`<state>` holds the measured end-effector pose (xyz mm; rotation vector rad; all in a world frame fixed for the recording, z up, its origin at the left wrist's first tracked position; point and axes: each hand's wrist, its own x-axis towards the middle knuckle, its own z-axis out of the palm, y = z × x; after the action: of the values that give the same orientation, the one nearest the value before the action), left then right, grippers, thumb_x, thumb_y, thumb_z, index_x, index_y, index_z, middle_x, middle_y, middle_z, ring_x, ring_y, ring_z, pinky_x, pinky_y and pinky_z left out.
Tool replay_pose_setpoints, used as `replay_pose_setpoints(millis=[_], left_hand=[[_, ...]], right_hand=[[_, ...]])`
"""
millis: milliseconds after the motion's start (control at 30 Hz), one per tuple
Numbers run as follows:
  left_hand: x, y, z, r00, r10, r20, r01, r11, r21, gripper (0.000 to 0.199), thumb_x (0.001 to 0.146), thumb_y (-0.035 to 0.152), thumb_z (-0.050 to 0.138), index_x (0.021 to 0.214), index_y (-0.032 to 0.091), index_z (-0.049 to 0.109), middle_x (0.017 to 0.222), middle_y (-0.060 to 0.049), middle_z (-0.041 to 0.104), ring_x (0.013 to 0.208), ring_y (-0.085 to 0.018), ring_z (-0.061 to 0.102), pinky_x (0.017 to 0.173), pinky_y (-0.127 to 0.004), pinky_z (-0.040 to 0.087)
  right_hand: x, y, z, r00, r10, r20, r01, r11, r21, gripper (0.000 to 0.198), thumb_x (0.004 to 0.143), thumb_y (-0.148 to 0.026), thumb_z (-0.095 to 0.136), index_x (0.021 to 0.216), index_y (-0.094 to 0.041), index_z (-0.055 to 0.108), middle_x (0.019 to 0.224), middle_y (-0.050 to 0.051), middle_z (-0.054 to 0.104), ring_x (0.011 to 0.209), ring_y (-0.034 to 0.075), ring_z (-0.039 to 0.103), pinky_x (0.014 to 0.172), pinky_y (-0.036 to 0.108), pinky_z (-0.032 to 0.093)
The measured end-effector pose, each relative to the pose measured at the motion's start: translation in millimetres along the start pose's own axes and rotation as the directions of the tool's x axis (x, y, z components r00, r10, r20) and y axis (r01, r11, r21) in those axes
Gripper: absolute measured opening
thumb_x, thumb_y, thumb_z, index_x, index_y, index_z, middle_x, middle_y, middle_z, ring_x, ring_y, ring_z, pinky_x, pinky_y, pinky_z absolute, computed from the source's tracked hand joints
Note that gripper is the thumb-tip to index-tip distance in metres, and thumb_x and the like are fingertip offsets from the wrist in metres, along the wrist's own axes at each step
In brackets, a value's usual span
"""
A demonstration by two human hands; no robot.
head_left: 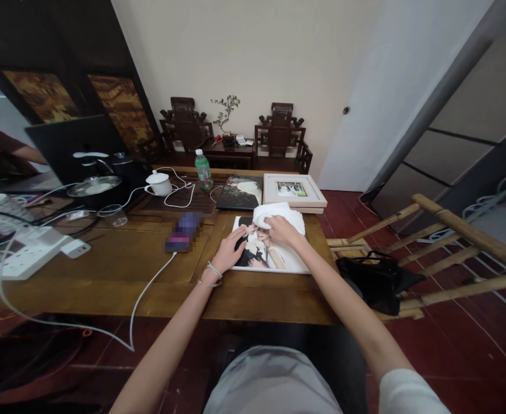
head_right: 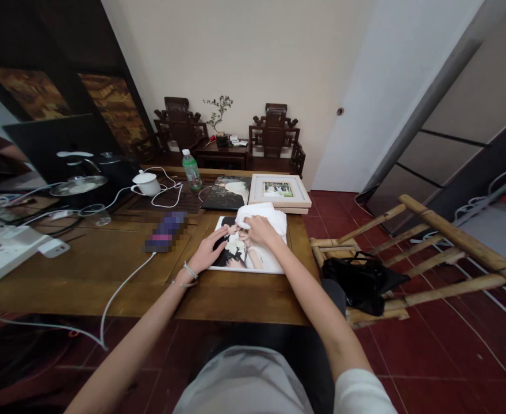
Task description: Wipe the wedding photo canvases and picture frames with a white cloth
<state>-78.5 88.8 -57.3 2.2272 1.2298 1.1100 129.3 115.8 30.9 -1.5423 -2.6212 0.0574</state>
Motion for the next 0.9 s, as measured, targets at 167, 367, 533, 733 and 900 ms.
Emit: replay_pose_setpoints(millis=[167,367,533,733,900], left_hand=[[0,-2,2,1.000,0.013,-0.006,-0.013,1.000,0.008,0.041,0.090,0.030,0.043,0.128,0.019,0.053,0.139,-0.009,0.048,0.131,-0.021,0.041,0.112,-0.043,0.030],[0,-1,2,1.000,0.001,0.002,-0.001,1.000,-0.004,0.042,0.089,0.031,0.043,0.128,0.018,0.053,0.140,-0.009,0.048,0.132,-0.021,0.040,0.113,-0.043,0.028],[1,1,1,1.000,0.002,0.014,-0.002,1.000,0.000,0.043,0.090,0.031,0.042,0.128,0.014,0.052,0.140,-0.012,0.047,0.133,-0.021,0.039,0.113,-0.042,0.028],[0,-2,3,1.000,0.012,0.002,-0.012,1.000,0.012,0.042,0.090,0.032,0.042,0.127,0.016,0.053,0.139,-0.011,0.048,0.132,-0.021,0.041,0.112,-0.043,0.029],[1,4,0,1.000,0.005,-0.005,-0.005,1.000,-0.004,0.043,0.092,0.036,0.042,0.129,0.018,0.052,0.138,-0.009,0.049,0.131,-0.022,0.042,0.112,-0.042,0.030]], right_hand=[[-51,-24,17,0.997,-0.075,-0.029,0.075,0.997,-0.020,0.041,0.075,-0.002,0.043,0.109,-0.014,0.061,0.126,0.017,0.055,0.125,0.029,0.042,0.102,0.048,0.030],[-129,-65,40,0.986,-0.164,-0.023,0.163,0.986,-0.025,0.038,0.072,-0.001,0.045,0.098,-0.017,0.067,0.146,0.012,0.037,0.137,0.036,0.021,0.107,0.066,0.013],[-140,-73,33,0.981,-0.195,0.020,0.195,0.981,0.012,0.036,0.072,-0.003,0.045,0.097,-0.017,0.067,0.145,0.011,0.039,0.137,0.036,0.023,0.107,0.065,0.016],[-89,-43,20,0.991,-0.135,0.019,0.134,0.990,0.043,0.045,0.070,0.001,0.042,0.107,-0.016,0.064,0.139,0.013,0.046,0.134,0.032,0.030,0.105,0.060,0.023],[-36,-30,17,1.000,0.002,-0.025,-0.002,1.000,-0.010,0.046,0.075,-0.001,0.040,0.115,-0.015,0.059,0.132,0.017,0.050,0.130,0.031,0.035,0.102,0.060,0.026]])
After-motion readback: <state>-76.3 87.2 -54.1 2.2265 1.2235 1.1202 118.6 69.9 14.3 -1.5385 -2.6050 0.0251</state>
